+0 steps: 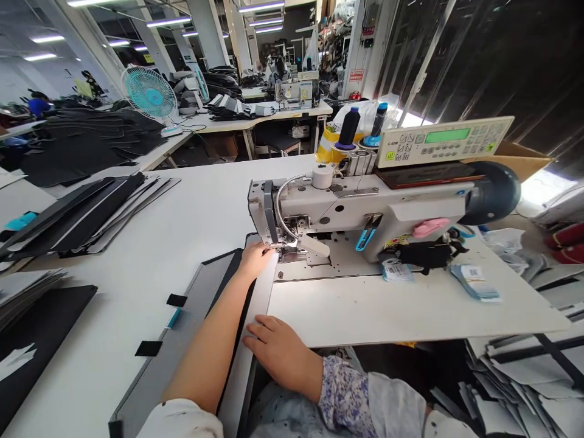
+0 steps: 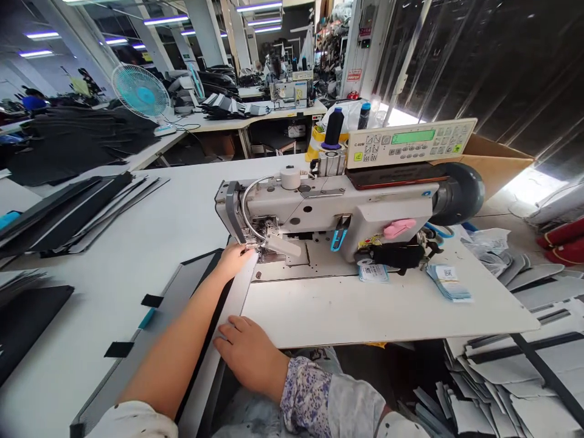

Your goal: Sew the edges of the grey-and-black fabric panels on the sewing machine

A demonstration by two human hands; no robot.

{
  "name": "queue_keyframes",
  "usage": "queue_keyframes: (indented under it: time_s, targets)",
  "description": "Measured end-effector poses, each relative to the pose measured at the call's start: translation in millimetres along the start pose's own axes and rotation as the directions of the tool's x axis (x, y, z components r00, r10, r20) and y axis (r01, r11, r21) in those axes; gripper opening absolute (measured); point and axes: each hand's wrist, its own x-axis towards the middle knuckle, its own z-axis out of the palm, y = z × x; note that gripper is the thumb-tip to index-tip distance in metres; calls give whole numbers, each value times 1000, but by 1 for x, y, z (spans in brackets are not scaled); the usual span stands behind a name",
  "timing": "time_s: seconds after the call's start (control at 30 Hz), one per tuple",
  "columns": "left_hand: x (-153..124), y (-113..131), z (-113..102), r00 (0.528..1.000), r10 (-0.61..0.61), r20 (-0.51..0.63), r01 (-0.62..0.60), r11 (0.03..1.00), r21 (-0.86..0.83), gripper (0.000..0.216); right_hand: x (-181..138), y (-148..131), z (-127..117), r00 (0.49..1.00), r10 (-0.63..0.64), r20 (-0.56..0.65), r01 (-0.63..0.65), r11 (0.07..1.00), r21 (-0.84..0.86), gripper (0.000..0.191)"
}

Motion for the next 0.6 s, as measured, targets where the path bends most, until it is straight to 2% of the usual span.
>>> queue_keyframes:
  time_s: [0.13,0.2,0.4,0.6]
  targets:
    - [-10,-7,4,999,-8,-35,7,999,-47,23,-5,-2,-1,997,76,22,-77,997,15,6]
    - [-12,-8,6,998,-22,-52,19,998,-60,22,-9,-5,-3,992,121,25,-122,992,20,13]
    - [-9,-3,13,988,-98,-116,94,995,-38,19,-21,-7,1,996,-73,-51,69,995,-67,13]
    - [-16,9,15,979,-153,-134,158,987,26,20,-27,1,11,992,-120,-30,118,991,-58,9]
